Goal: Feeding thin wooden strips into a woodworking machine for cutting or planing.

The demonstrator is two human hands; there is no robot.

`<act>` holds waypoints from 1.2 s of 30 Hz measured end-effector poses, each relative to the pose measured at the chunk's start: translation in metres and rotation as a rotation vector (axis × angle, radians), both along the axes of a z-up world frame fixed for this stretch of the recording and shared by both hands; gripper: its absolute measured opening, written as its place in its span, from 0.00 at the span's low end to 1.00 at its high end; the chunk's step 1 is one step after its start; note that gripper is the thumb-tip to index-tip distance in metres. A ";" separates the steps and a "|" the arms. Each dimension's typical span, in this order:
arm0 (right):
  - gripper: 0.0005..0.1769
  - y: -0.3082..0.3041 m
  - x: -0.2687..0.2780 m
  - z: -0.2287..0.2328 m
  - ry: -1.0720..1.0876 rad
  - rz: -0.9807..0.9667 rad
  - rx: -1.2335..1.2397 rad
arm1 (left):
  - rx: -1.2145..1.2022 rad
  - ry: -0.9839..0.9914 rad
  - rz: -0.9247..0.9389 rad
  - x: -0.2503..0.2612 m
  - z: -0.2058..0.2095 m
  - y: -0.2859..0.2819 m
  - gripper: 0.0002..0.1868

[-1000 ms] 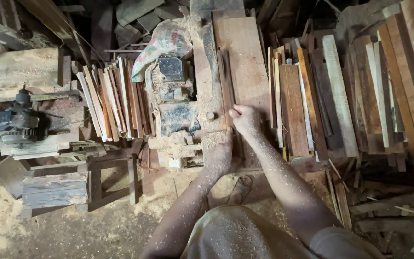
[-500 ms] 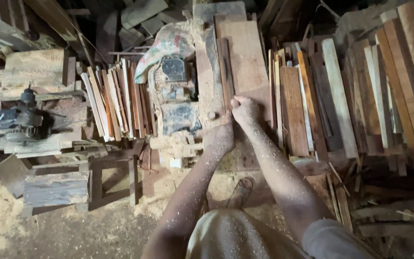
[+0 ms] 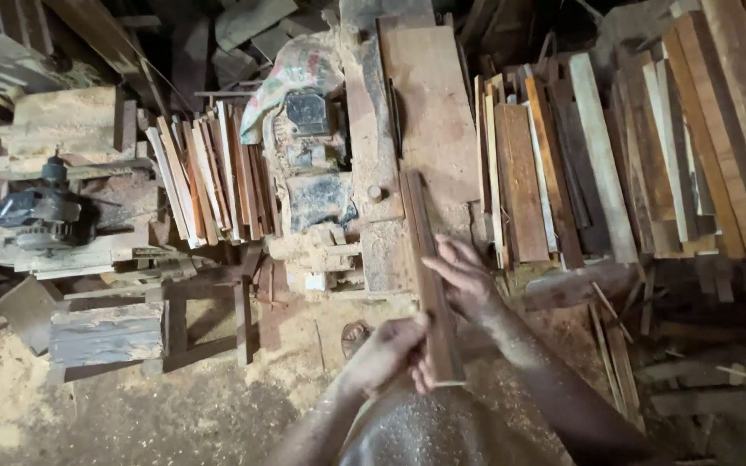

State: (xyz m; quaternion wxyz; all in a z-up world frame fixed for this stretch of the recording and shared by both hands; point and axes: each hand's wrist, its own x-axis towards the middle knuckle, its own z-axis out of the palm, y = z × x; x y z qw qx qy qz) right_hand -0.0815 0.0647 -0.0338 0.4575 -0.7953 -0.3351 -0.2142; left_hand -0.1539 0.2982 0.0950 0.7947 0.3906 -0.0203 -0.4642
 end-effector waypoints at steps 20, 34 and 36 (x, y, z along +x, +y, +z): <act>0.16 0.050 0.063 0.024 0.738 -0.583 -0.156 | 0.325 -0.360 0.330 -0.050 -0.214 -0.075 0.14; 0.16 0.049 0.098 0.003 0.818 -0.642 -0.199 | 1.225 -0.909 -0.236 -0.013 -0.143 -0.062 0.55; 0.16 0.055 0.103 -0.002 0.760 -0.734 -0.227 | 1.295 -0.805 -0.428 0.001 -0.113 -0.064 0.57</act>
